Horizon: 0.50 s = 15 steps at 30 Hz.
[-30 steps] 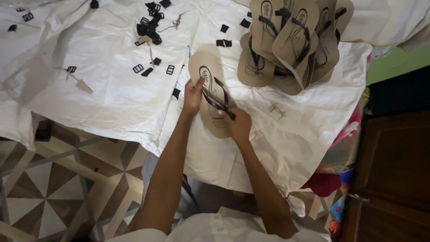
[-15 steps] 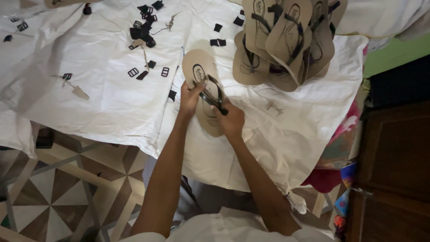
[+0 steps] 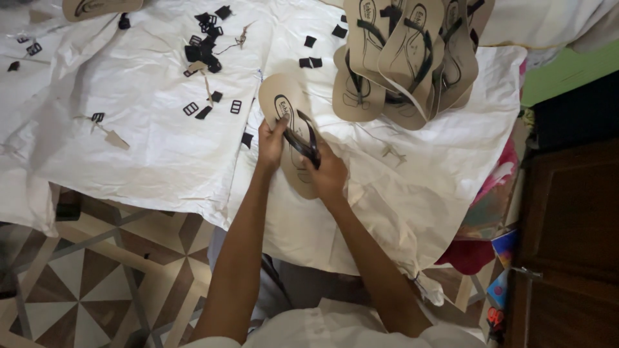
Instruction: The person assembles straps and buckles onto sandal soles.
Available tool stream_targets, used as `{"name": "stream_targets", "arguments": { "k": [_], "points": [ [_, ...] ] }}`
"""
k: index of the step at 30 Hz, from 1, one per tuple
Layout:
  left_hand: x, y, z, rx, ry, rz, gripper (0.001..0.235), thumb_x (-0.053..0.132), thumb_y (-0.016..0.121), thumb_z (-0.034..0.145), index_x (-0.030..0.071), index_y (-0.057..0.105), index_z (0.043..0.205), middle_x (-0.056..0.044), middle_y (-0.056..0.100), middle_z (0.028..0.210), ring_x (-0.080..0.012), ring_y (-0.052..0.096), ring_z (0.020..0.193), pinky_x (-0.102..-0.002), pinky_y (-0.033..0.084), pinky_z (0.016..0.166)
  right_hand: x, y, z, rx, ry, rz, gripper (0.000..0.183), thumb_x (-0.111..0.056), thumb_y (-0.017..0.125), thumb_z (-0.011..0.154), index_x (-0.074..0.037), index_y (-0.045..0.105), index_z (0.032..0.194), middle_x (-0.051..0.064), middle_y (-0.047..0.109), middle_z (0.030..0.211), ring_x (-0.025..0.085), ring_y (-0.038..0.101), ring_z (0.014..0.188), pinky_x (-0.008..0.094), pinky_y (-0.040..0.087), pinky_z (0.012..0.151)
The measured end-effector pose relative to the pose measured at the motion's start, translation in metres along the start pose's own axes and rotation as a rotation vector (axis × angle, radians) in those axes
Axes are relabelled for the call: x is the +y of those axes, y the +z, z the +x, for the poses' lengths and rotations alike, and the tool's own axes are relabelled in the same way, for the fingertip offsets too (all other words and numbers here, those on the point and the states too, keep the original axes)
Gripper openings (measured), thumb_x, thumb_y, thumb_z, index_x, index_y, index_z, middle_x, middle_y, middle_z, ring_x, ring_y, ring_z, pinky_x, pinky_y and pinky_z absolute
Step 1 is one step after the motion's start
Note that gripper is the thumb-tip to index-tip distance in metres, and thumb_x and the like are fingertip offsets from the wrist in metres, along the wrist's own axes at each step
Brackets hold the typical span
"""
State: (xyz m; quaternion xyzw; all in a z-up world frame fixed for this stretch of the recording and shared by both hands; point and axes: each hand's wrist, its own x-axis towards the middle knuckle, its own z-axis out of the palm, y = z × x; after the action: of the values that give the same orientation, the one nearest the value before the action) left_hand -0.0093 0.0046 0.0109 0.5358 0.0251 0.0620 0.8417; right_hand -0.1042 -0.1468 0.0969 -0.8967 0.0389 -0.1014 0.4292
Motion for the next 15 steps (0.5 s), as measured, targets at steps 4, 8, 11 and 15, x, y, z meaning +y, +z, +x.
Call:
{"name": "stream_targets", "arguments": {
  "k": [4, 8, 11, 15],
  "points": [
    [-0.016, -0.013, 0.003, -0.006, 0.016, 0.021, 0.027, 0.015, 0.062, 0.106, -0.004, 0.064, 0.125, -0.002, 0.07, 0.106, -0.0092, 0.061, 0.093, -0.026, 0.049, 0.083, -0.003, -0.005, -0.004, 0.015, -0.02, -0.023, 0.049, -0.035, 0.082, 0.082, -0.014, 0.066, 0.123, 0.011, 0.074, 0.089, 0.031, 0.073, 0.079, 0.042, 0.055, 0.069],
    [-0.058, -0.041, 0.016, 0.104, -0.042, -0.217, 0.056, 0.031, 0.054, 0.118, 0.001, 0.036, 0.162, 0.002, 0.065, 0.118, -0.0041, 0.053, 0.097, -0.019, 0.043, 0.084, -0.021, -0.026, -0.001, 0.038, -0.117, -0.009, 0.036, -0.027, 0.081, 0.085, -0.011, 0.069, 0.115, 0.012, 0.073, 0.09, 0.032, 0.072, 0.081, 0.042, 0.055, 0.07],
    [-0.055, -0.045, 0.011, -0.18, 0.01, -0.743, 0.054, 0.034, 0.044, 0.127, 0.008, 0.023, 0.17, -0.009, 0.068, 0.12, -0.011, 0.067, 0.103, -0.022, 0.055, 0.09, -0.04, -0.058, 0.013, 0.108, -0.191, -0.029, 0.045, -0.022, 0.078, 0.086, -0.007, 0.066, 0.127, 0.013, 0.07, 0.084, 0.03, 0.068, 0.072, 0.041, 0.053, 0.066],
    [0.039, 0.008, -0.013, -0.158, -0.157, -0.316, 0.076, 0.072, 0.03, 0.097, 0.044, 0.003, 0.163, -0.018, 0.071, 0.107, -0.0263, 0.074, 0.086, -0.046, 0.063, 0.083, -0.058, -0.115, 0.058, 0.366, -0.341, 0.098, 0.042, -0.013, 0.072, 0.101, 0.0, 0.063, 0.14, 0.009, 0.064, 0.085, 0.017, 0.053, 0.069, 0.036, 0.045, 0.062]
  ]
}}
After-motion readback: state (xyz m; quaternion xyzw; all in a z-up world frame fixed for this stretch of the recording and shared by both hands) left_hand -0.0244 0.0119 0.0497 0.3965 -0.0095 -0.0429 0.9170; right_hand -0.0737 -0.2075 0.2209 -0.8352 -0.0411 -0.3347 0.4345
